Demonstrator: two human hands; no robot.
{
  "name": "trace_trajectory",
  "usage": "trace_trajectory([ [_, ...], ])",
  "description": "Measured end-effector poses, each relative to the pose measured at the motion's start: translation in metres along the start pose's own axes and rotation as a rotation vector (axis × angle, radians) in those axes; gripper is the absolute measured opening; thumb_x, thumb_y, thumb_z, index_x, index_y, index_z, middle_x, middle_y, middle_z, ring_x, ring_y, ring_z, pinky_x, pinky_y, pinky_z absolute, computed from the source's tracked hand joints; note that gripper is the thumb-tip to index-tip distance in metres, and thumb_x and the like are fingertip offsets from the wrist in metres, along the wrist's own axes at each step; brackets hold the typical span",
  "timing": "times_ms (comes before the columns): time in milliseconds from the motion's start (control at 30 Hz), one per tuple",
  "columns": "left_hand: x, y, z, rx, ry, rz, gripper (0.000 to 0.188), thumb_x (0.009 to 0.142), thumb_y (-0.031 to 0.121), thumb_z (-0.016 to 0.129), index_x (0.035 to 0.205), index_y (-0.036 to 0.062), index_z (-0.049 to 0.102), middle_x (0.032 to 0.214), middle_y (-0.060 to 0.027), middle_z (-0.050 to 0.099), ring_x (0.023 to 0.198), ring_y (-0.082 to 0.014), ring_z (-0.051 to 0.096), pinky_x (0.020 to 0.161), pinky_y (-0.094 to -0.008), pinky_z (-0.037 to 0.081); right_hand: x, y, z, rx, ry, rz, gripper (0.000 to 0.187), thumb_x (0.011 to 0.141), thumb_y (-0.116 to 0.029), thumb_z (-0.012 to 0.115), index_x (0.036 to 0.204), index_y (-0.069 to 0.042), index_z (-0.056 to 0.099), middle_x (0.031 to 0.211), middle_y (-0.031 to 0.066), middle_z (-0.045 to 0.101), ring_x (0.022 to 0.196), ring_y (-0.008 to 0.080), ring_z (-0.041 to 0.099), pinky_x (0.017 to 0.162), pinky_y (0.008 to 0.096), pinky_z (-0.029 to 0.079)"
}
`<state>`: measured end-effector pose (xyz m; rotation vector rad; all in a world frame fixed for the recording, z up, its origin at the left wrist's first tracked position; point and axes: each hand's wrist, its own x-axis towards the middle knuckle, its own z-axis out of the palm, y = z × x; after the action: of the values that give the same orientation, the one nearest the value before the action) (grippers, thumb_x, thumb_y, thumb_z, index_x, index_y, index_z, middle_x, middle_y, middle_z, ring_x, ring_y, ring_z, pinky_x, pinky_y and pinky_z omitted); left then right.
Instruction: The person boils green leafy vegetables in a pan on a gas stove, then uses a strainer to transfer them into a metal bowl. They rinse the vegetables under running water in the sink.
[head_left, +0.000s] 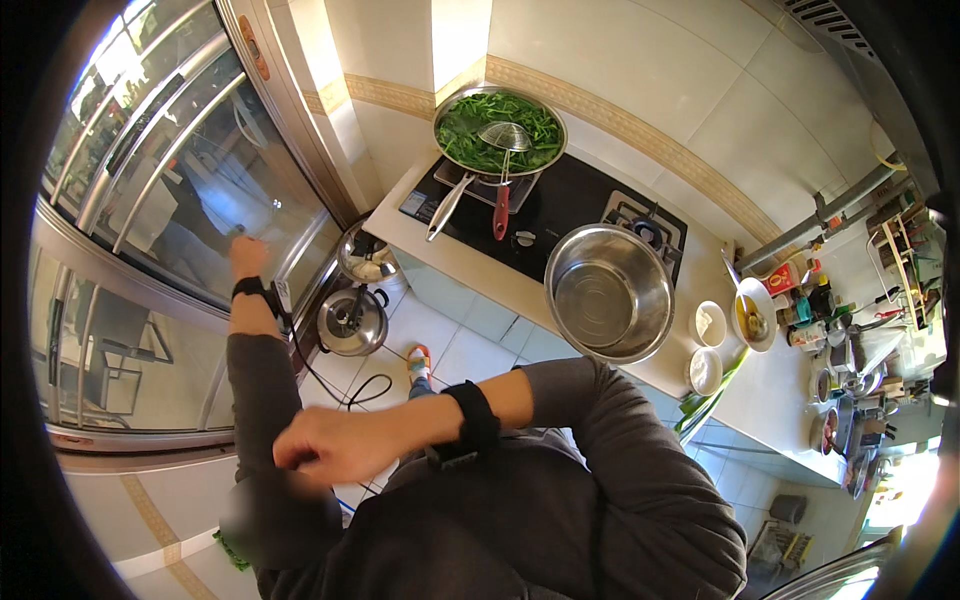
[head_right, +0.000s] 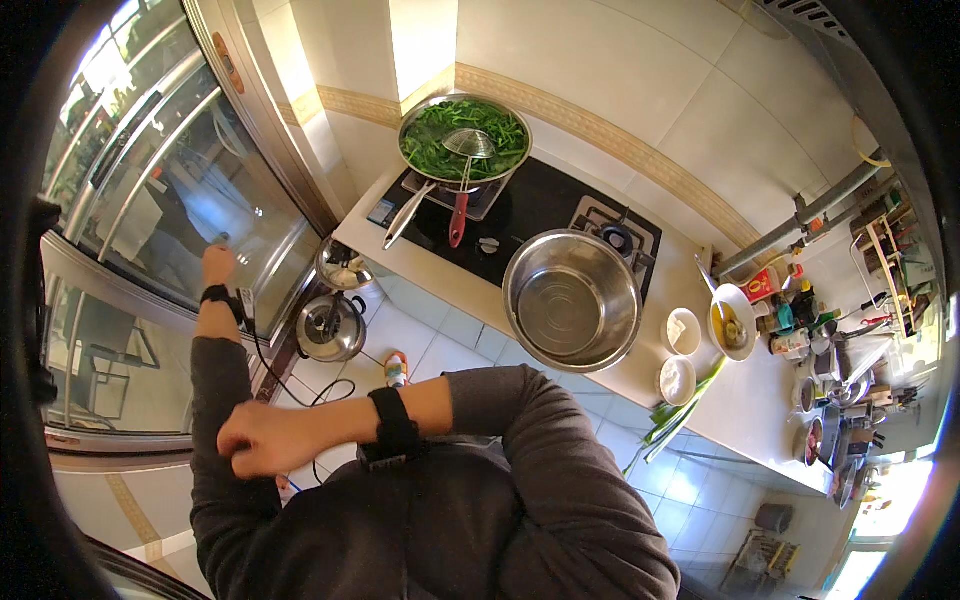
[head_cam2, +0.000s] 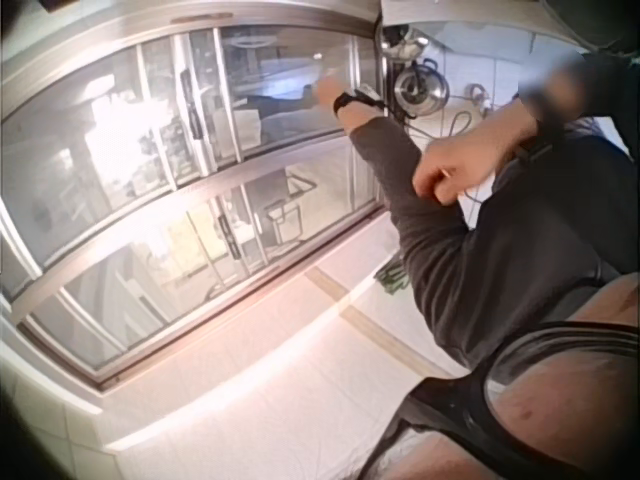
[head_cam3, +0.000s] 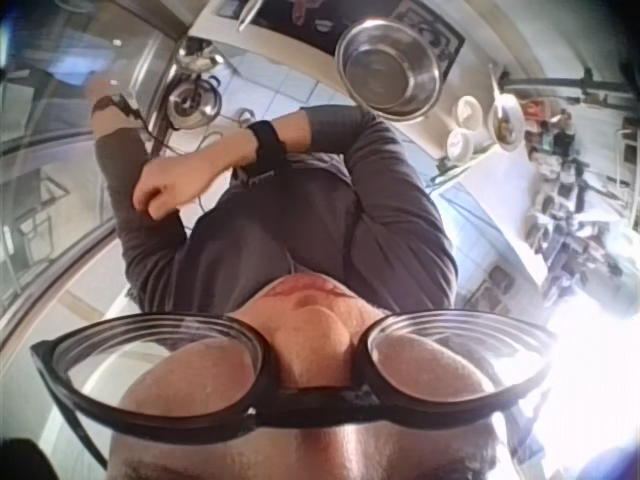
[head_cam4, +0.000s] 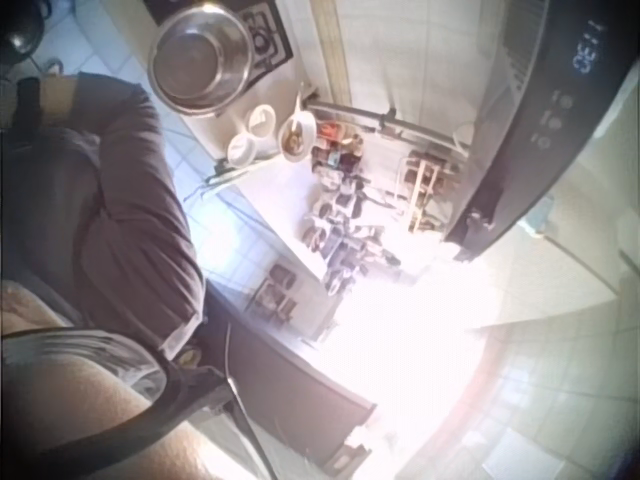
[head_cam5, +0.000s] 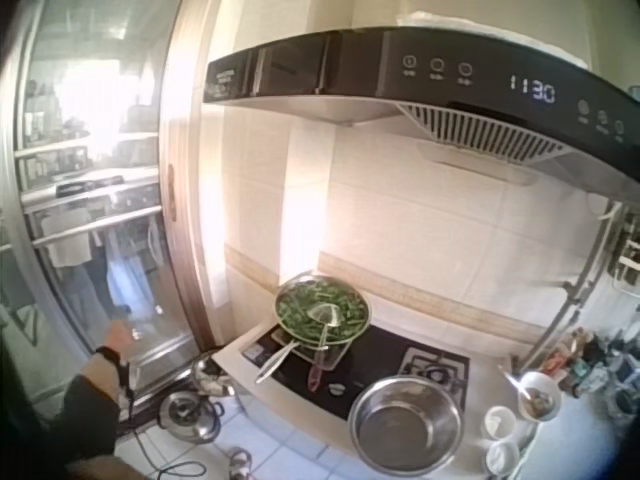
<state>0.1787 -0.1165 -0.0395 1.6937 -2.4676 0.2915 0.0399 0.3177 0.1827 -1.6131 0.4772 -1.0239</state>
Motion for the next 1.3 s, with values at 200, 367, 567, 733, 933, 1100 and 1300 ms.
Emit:
trace_trajectory([
  [200, 0.046, 0.017, -0.070, -1.675, 0.329, -0.915, 0.022, 0.082, 0.023, 0.057, 0.095, 0.0068, 0.064, 0.091, -0.0040, 0.067, 0.082, -0.0176, 0.062, 0.079, -0.0344, 0.045, -0.020, 0.000, -0.012, 0.139, 0.072, -0.017, 0.022, 0.080, -0.011, 0.057, 0.098, 0.001, 0.060, 0.072, 0.0102, 0.059, 0.066, 0.0169, 0.057, 0.059, 0.0287, 0.047],
  [367, -0.042, 0.173, -0.225, -1.647, 0.480, 0.339, 0.019, 0.091, 0.014, 0.054, 0.105, 0.0036, 0.062, 0.096, -0.0077, 0.066, 0.084, -0.0142, 0.061, 0.076, -0.0270, 0.048, -0.099, 0.020, -0.149, -0.796, 0.560, 0.042, 0.033, 0.081, -0.011, 0.061, 0.113, -0.004, 0.058, 0.096, 0.0111, 0.062, 0.075, 0.0177, 0.061, 0.064, 0.0305, 0.052],
  [567, -0.229, 0.369, -0.310, -1.096, 0.220, 1.487, 0.067, 0.067, 0.017, 0.072, 0.128, 0.0078, 0.047, 0.122, -0.0092, 0.052, 0.111, -0.0233, 0.050, 0.093, -0.0397, 0.040, -0.189, -0.010, -0.310, -1.849, 0.924, 1.076, 0.034, 0.077, -0.016, 0.056, 0.110, -0.007, 0.058, 0.114, 0.0166, 0.054, 0.102, 0.0337, 0.056, 0.083, 0.0441, 0.048],
  [733, -0.247, 0.446, -0.319, -1.027, 0.540, 1.817, 0.054, 0.079, 0.022, 0.057, 0.129, 0.0062, 0.044, 0.129, -0.0113, 0.047, 0.122, -0.0279, 0.044, 0.102, -0.0390, 0.034, -0.242, -0.016, -0.327, -2.098, 0.778, 1.456, 0.021, 0.079, -0.015, 0.058, 0.098, -0.009, 0.063, 0.111, 0.0105, 0.055, 0.108, 0.0261, 0.052, 0.088, 0.0417, 0.041],
  [933, -0.269, 0.440, -0.306, -1.298, 0.612, 2.177, 0.041, 0.082, 0.021, 0.049, 0.118, -0.0006, 0.049, 0.111, -0.0140, 0.055, 0.109, -0.0272, 0.052, 0.098, -0.0383, 0.036, -0.257, -0.008, -0.323, -2.039, 0.786, 1.607, 0.020, 0.079, -0.015, 0.058, 0.098, -0.009, 0.063, 0.104, 0.0087, 0.058, 0.105, 0.0250, 0.054, 0.087, 0.0432, 0.042],
  [1100, -0.275, 0.398, -0.311, -1.351, 0.532, 2.060, 0.041, 0.084, 0.019, 0.047, 0.119, -0.0022, 0.048, 0.110, -0.0126, 0.057, 0.106, -0.0249, 0.054, 0.097, -0.0379, 0.037, -0.221, 0.039, -0.309, -1.545, 1.238, 1.059, 0.029, 0.081, -0.025, 0.059, 0.101, -0.004, 0.061, 0.099, 0.0162, 0.061, 0.092, 0.0340, 0.060, 0.079, 0.0424, 0.048],
  [1300, -0.195, 0.327, -0.244, -1.186, 0.168, 2.029, 0.041, 0.080, 0.019, 0.059, 0.119, 0.0074, 0.052, 0.107, -0.0091, 0.061, 0.097, -0.0223, 0.059, 0.088, -0.0378, 0.043, -0.158, 0.128, -0.265, -1.152, 1.276, 0.968, 0.072, 0.079, -0.032, 0.065, 0.136, -0.007, 0.029, 0.109, 0.0284, 0.053, 0.097, 0.0394, 0.056, 0.084, 0.0444, 0.045],
])
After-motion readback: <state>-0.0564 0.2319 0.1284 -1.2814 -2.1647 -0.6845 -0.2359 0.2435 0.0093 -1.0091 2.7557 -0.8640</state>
